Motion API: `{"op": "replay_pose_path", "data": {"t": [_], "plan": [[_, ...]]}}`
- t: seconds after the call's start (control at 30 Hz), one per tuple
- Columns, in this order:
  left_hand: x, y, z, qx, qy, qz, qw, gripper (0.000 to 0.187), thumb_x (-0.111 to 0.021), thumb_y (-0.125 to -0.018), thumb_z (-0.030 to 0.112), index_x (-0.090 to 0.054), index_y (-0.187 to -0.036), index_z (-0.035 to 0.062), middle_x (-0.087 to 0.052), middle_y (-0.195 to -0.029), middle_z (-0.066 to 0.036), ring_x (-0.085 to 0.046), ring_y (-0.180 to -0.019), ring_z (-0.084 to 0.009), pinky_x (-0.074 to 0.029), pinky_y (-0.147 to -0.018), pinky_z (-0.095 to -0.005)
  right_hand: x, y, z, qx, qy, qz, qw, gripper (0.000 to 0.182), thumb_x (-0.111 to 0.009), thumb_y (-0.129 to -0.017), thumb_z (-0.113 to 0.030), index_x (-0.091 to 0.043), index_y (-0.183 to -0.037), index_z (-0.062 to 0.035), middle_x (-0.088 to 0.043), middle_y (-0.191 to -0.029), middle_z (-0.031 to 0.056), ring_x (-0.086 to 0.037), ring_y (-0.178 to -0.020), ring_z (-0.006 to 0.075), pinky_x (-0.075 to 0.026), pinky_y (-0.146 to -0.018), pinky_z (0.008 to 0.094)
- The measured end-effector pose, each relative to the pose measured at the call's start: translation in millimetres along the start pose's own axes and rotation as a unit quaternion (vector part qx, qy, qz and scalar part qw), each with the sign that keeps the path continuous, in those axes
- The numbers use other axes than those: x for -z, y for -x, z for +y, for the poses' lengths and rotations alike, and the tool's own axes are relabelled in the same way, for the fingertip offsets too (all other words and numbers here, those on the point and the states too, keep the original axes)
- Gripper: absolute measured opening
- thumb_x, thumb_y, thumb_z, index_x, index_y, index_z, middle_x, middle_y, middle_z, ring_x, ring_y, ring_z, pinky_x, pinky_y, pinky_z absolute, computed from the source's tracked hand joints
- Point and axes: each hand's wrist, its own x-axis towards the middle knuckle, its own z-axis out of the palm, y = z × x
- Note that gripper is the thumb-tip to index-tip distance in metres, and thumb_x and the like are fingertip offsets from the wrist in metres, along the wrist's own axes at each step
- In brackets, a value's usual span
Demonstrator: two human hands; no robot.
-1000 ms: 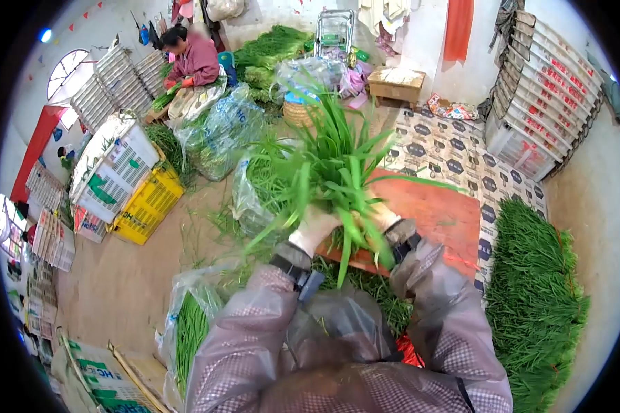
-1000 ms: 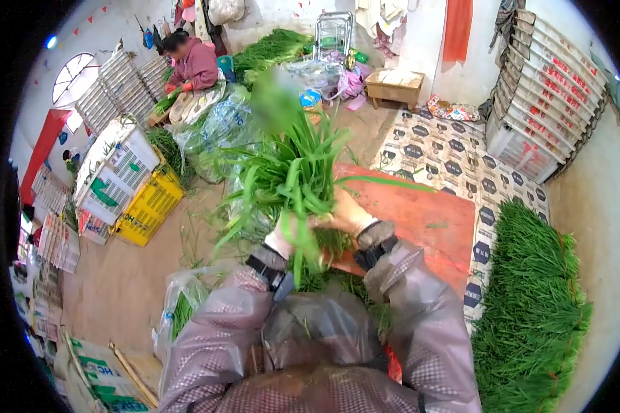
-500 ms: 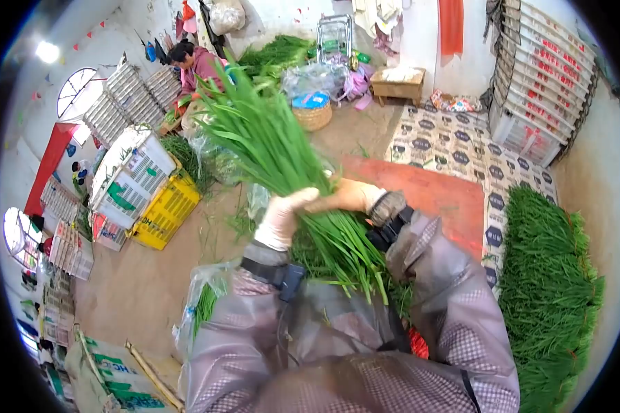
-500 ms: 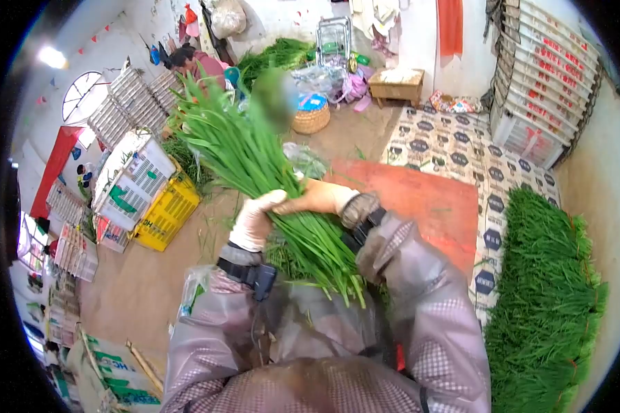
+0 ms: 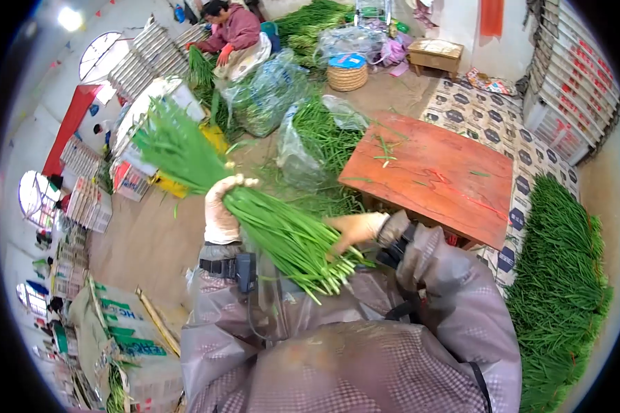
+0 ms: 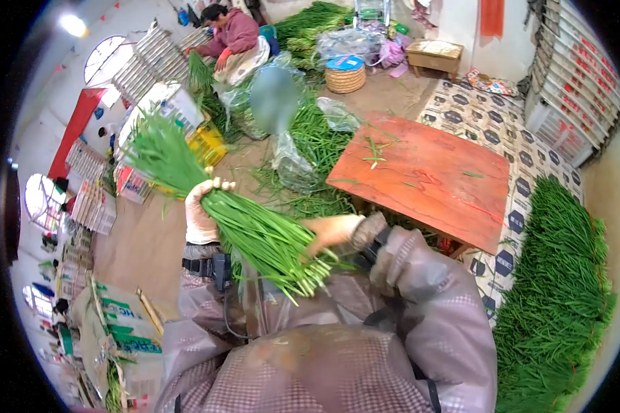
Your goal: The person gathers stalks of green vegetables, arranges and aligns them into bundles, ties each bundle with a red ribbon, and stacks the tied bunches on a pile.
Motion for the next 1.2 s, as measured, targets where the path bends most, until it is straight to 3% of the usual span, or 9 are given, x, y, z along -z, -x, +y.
{"op": "replay_pose_path", "data": {"t": [0.1, 0.2, 0.4, 0.47, 0.7, 0.8, 0.97, 1.1, 1.2], "plan": [[29, 28, 19, -0.074, 0.018, 0.136, 0.988, 0.01, -0.06, -0.083, 0.012, -0.063, -0.081, 0.0029, -0.065, -0.085, -0.008, -0.062, -0.083, -0.0273, -0.051, -0.088, -0.0434, -19, 12, -10, -0.202, -0.046, 0.012, 0.978, 0.056, -0.062, -0.092, -0.032, -0.048, -0.138, -0.0027, -0.064, -0.111, 0.005, -0.054, -0.087, 0.0113, -0.05, -0.077, 0.0284], [80, 42, 22, -0.087, 0.04, 0.193, 0.976, 0.008, -0.058, -0.082, 0.012, -0.059, -0.078, 0.005, -0.062, -0.083, -0.008, -0.059, -0.08, -0.0261, -0.051, -0.087, -0.0442, -27, 22, 75, -0.042, 0.119, 0.145, 0.981, 0.042, -0.051, -0.1, -0.03, -0.056, -0.132, -0.0031, -0.066, -0.113, 0.011, -0.06, -0.092, 0.0206, -0.048, -0.087, 0.0334], [138, 72, 12, -0.129, 0.046, 0.243, 0.96, 0.008, -0.054, -0.081, 0.013, -0.058, -0.077, 0.0066, -0.061, -0.083, -0.008, -0.058, -0.077, -0.0255, -0.051, -0.084, -0.0445, 0, 96, 175, -0.133, 0.28, 0.239, 0.92, 0.026, -0.05, -0.095, -0.023, -0.066, -0.093, -0.0023, -0.066, -0.088, 0.0153, -0.062, -0.084, 0.03, -0.048, -0.076, 0.0391], [143, 82, 14, -0.147, 0.047, 0.285, 0.946, 0.008, -0.054, -0.081, 0.013, -0.058, -0.078, 0.0067, -0.061, -0.082, -0.008, -0.058, -0.077, -0.0252, -0.051, -0.084, -0.0451, 5, 107, 140, -0.397, 0.124, 0.254, 0.873, 0.031, -0.057, -0.094, -0.028, -0.066, -0.107, -0.0005, -0.068, -0.1, 0.0183, -0.064, -0.096, 0.03, -0.048, -0.085, 0.0407], [158, 82, 3, -0.152, 0.055, 0.292, 0.943, 0.008, -0.054, -0.081, 0.013, -0.058, -0.078, 0.0067, -0.061, -0.082, -0.008, -0.058, -0.077, -0.0249, -0.052, -0.083, -0.0452, -49, -24, 36, -0.056, 0.098, 0.215, 0.97, 0.073, -0.068, -0.088, -0.033, -0.037, -0.145, 0.001, -0.054, -0.135, 0.0256, -0.052, -0.126, 0.0323, -0.039, -0.107, 0.0354], [166, 88, 4, -0.159, 0.053, 0.321, 0.932, 0.009, -0.053, -0.081, 0.013, -0.057, -0.077, 0.007, -0.06, -0.081, -0.007, -0.058, -0.077, -0.0249, -0.051, -0.083, -0.0445, -38, -27, 99, -0.055, 0.156, 0.22, 0.961, 0.028, -0.053, -0.098, -0.022, -0.064, -0.113, -0.0017, -0.067, -0.106, 0.0191, -0.064, -0.1, 0.0319, -0.05, -0.089, 0.0375], [188, 100, 4, -0.172, 0.06, 0.342, 0.922, 0.011, -0.052, -0.083, 0.016, -0.056, -0.077, 0.0074, -0.059, -0.082, -0.007, -0.058, -0.08, -0.0248, -0.05, -0.085, -0.0441, -9, 6, 102, -0.099, -0.207, 0.423, 0.877, 0.022, -0.05, -0.099, -0.02, -0.067, -0.094, -0.0069, -0.064, -0.081, -0.0019, -0.043, -0.062, 0.0048, -0.038, -0.058, 0.023], [182, 96, -4, -0.184, 0.052, 0.316, 0.929, 0.013, -0.053, -0.083, 0.018, -0.057, -0.078, 0.0068, -0.06, -0.083, -0.007, -0.058, -0.081, -0.0253, -0.05, -0.086, -0.0455, -44, -51, -14, -0.041, 0.085, 0.265, 0.959, 0.027, -0.065, -0.092, -0.028, -0.074, -0.106, -0.0069, -0.074, -0.101, 0.0101, -0.07, -0.091, 0.0164, -0.052, -0.081, 0.0298], [179, 91, -6, -0.185, 0.051, 0.304, 0.933, 0.013, -0.053, -0.083, 0.018, -0.057, -0.077, 0.0068, -0.06, -0.084, -0.008, -0.058, -0.081, -0.0256, -0.05, -0.086, -0.0461, -51, -93, -39, -0.179, 0.36, 0.177, 0.899, 0.039, -0.068, -0.086, -0.042, -0.073, -0.096, -0.0046, -0.071, -0.082, 0.0112, -0.066, -0.072, 0.0186, -0.051, -0.07, 0.0345]]}}
